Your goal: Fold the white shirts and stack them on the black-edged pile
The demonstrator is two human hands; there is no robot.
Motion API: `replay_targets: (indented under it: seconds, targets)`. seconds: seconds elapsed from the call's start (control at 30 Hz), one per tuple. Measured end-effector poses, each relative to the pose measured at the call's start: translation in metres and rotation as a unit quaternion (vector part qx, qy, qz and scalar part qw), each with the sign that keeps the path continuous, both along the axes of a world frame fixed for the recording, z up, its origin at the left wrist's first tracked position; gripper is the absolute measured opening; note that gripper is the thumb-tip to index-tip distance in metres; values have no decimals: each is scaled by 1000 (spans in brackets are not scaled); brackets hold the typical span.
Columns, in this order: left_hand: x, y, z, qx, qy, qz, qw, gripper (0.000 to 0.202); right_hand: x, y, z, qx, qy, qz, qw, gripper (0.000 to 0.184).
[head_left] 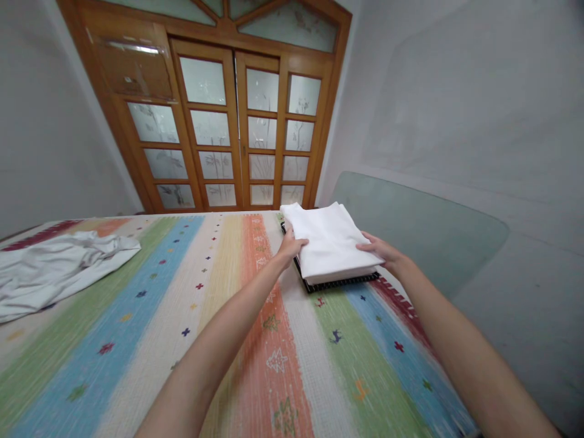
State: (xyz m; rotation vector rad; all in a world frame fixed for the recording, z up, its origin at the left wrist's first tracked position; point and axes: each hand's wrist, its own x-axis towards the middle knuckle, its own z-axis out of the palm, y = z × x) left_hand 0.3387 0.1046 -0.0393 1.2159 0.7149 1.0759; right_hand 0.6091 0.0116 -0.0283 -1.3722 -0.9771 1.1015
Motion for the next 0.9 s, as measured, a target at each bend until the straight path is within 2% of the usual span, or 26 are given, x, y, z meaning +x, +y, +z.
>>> replay_targets:
  seconds: [0.2,0.33,0.53,0.67,0.9]
  targets:
    - [15,8,-17,-4,5,3,1000,61,15,10,-14,-14,-4,-3,1000,63]
    - [16,13,-34,8,31,8,999,61,21,17,-26,-46,-13,-4,999,69]
    - [13,22,-61,6,73,8,997,67,26,21,-48,-116,-5,-79,990,74]
    - [15,28,-65,24,68,13,997,63,26,19,-53,-104,10,-73,992,69]
    - [17,36,-67,59,70,28,995,66,24,19,-52,-105,-11,-92,990,69]
